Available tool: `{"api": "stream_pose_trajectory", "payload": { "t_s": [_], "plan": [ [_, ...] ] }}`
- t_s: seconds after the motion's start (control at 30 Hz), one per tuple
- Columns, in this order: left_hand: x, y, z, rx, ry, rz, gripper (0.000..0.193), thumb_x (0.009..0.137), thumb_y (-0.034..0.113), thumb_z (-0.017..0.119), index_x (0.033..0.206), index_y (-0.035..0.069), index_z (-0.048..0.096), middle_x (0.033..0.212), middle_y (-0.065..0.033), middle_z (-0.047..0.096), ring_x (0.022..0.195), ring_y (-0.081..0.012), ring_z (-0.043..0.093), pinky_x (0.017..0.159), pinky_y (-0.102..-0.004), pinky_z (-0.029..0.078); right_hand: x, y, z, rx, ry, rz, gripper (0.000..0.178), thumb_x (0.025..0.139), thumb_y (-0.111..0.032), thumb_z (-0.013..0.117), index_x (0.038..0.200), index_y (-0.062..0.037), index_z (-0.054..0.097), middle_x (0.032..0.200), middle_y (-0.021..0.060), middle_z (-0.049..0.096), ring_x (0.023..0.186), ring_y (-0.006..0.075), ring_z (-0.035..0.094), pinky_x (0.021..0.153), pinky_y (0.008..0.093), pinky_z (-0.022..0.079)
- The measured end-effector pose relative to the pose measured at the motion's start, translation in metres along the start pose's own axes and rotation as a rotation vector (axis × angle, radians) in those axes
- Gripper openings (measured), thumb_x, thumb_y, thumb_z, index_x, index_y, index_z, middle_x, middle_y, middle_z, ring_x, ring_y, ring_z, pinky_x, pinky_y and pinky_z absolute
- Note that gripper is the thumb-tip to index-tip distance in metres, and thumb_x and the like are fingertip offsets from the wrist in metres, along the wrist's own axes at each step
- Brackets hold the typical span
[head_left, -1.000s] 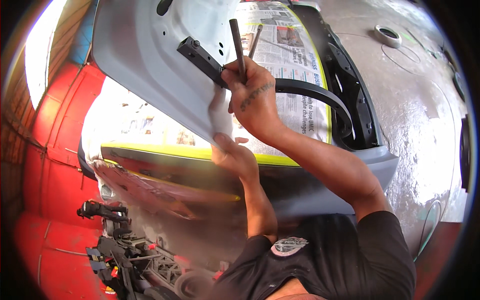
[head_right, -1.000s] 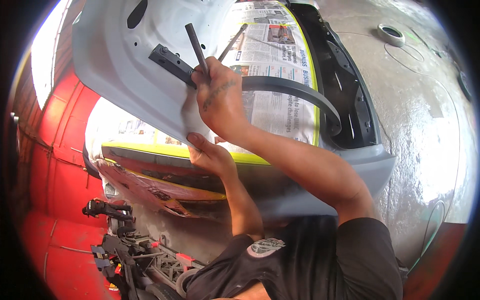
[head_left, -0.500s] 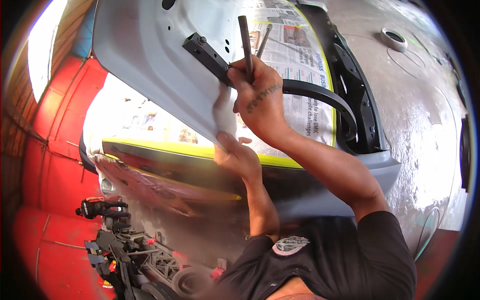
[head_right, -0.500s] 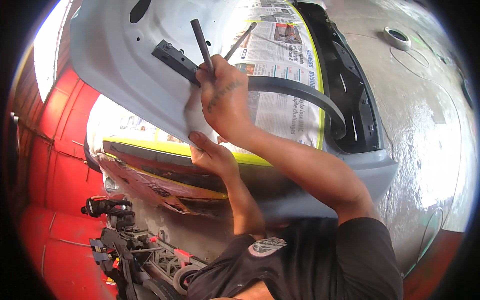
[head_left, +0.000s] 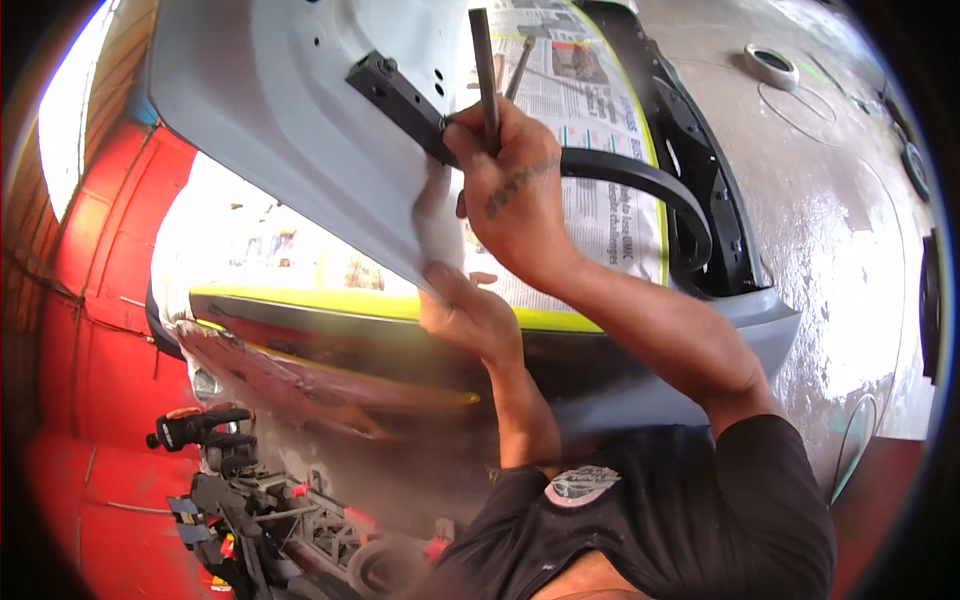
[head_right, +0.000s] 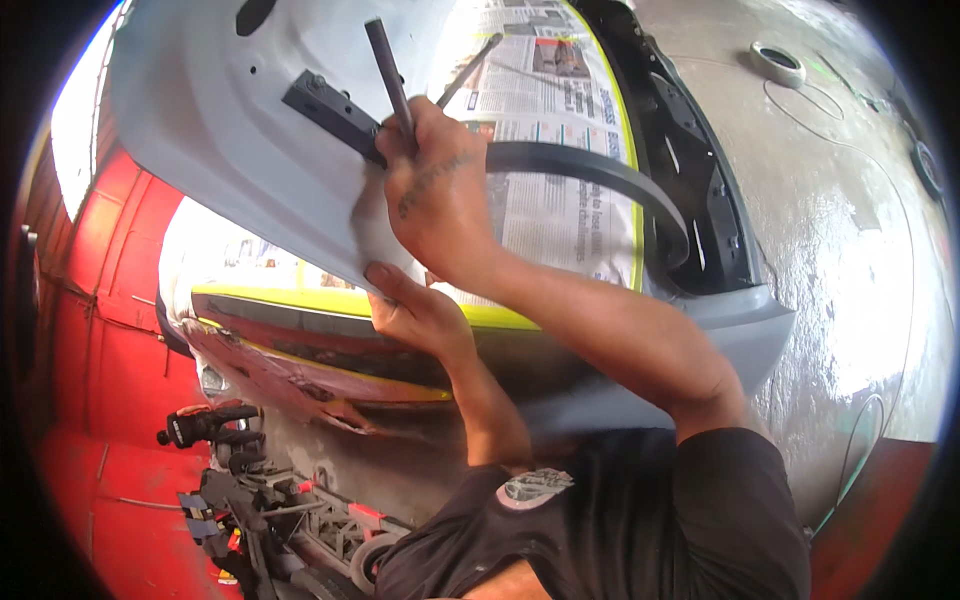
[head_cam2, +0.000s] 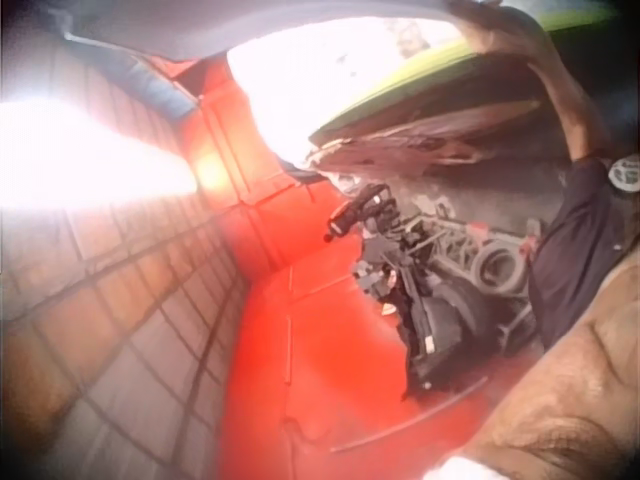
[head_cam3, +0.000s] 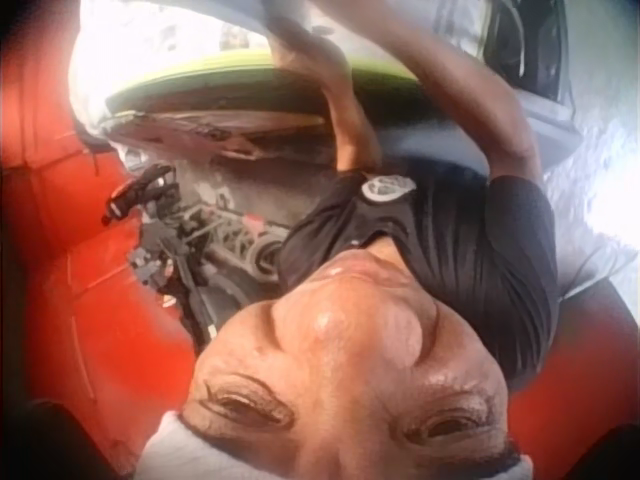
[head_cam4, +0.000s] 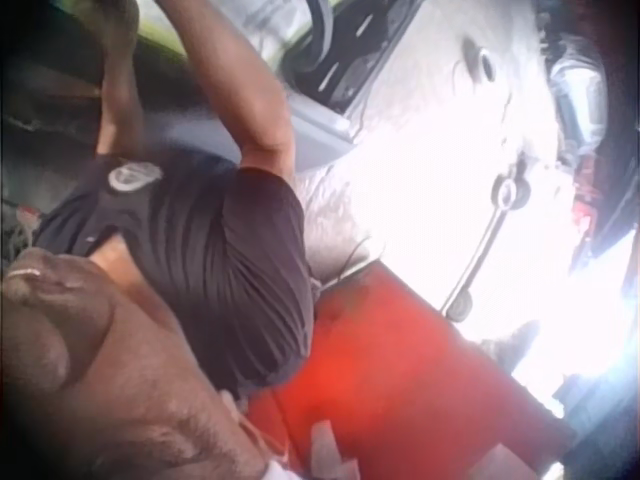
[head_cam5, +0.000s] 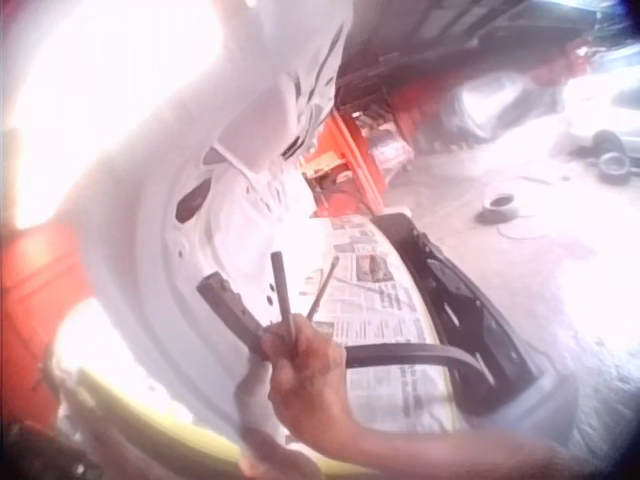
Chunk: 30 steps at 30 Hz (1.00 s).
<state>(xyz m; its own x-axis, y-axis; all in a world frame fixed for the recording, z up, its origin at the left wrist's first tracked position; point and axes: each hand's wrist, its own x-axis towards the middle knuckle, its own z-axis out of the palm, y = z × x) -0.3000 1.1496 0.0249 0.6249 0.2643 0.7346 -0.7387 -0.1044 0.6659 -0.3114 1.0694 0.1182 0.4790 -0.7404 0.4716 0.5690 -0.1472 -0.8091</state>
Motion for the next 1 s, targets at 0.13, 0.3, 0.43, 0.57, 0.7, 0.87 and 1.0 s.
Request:
{"api": "stream_pose_trajectory", "payload": {
  "t_s": [0.13, 0.3, 0.43, 0.57, 0.7, 0.87, 1.0],
  "plan": [
    [-0.001, 0.0, -0.002, -0.01, -0.03, -0.064, 0.055, 0.107, 0.036, 0.042, 0.094, -0.013, 0.061, 0.086, -0.0185, 0.067, 0.065, -0.0202, 0.063, 0.047, -0.0303, 0.055, 0.002, 0.002, -0.001, 0.037, 0.005, 0.004, 0.012, 0.092, -0.006, 0.059, 0.085, 0.0044, 0.06, 0.06, 0.0197, 0.056, 0.054, 0.0311, 0.057, 0.057, 0.0434, 0.044],
    [0.001, 0.008, -0.002, -0.023, -0.024, -0.052, 0.055, 0.107, 0.038, 0.042, 0.097, -0.013, 0.06, 0.084, -0.0151, 0.064, 0.065, -0.019, 0.061, 0.049, -0.0301, 0.056, 0.0, -0.017, -0.017, -0.005, -0.192, 0.184, 0.016, 0.096, -0.012, 0.061, 0.097, 0.004, 0.058, 0.061, 0.0195, 0.056, 0.058, 0.0268, 0.063, 0.057, 0.0414, 0.046],
    [0.001, 0.007, 0.0, -0.077, -0.08, -0.098, 0.058, 0.107, 0.041, 0.041, 0.098, -0.013, 0.06, 0.083, -0.0134, 0.061, 0.066, -0.0184, 0.06, 0.051, -0.0312, 0.058, -0.007, -0.023, -0.058, -0.112, -0.222, -0.066, 0.037, 0.098, -0.013, 0.06, 0.132, -0.0026, 0.055, 0.069, 0.0202, 0.063, 0.06, 0.0295, 0.065, 0.057, 0.0401, 0.048],
    [-0.001, -0.006, -0.015, -0.032, -0.116, -0.141, 0.055, 0.107, 0.039, 0.04, 0.104, -0.013, 0.058, 0.088, -0.0152, 0.063, 0.07, -0.019, 0.062, 0.053, -0.0319, 0.058, -0.018, -0.047, -0.142, -0.443, -0.338, -0.335, 0.05, 0.096, -0.009, 0.057, 0.145, -0.0044, 0.047, 0.074, 0.0212, 0.062, 0.057, 0.026, 0.062, 0.057, 0.0371, 0.047],
    [-0.001, 0.003, -0.007, -0.05, -0.099, -0.154, 0.053, 0.108, 0.036, 0.04, 0.109, -0.014, 0.057, 0.093, -0.0175, 0.064, 0.072, -0.0203, 0.064, 0.054, -0.0317, 0.058, -0.027, -0.05, -0.233, -0.186, -0.307, -0.143, 0.051, 0.097, -0.019, 0.051, 0.141, 0.0074, 0.049, 0.063, 0.0023, 0.053, 0.052, 0.0048, 0.045, 0.05, 0.0222, 0.031],
    [0.0, 0.003, -0.002, -0.056, -0.055, -0.119, 0.057, 0.108, 0.04, 0.04, 0.115, -0.015, 0.053, 0.09, -0.0189, 0.067, 0.06, -0.0227, 0.067, 0.049, -0.0313, 0.057, -0.027, -0.063, -0.273, -0.107, -0.153, 0.094, 0.052, 0.1, -0.032, 0.049, 0.13, 0.0101, 0.057, 0.055, -0.001, 0.047, 0.04, 0.0042, 0.037, 0.04, 0.0214, 0.026],
    [-0.001, 0.002, -0.004, -0.038, -0.066, -0.096, 0.059, 0.107, 0.042, 0.04, 0.116, -0.015, 0.052, 0.089, -0.0184, 0.067, 0.06, -0.0235, 0.067, 0.049, -0.0318, 0.057, -0.017, -0.055, -0.272, 0.067, -0.203, 0.196, 0.049, 0.1, -0.03, 0.05, 0.125, 0.0106, 0.059, 0.052, -0.0003, 0.046, 0.036, 0.0048, 0.035, 0.036, 0.022, 0.026]
  ]
}}
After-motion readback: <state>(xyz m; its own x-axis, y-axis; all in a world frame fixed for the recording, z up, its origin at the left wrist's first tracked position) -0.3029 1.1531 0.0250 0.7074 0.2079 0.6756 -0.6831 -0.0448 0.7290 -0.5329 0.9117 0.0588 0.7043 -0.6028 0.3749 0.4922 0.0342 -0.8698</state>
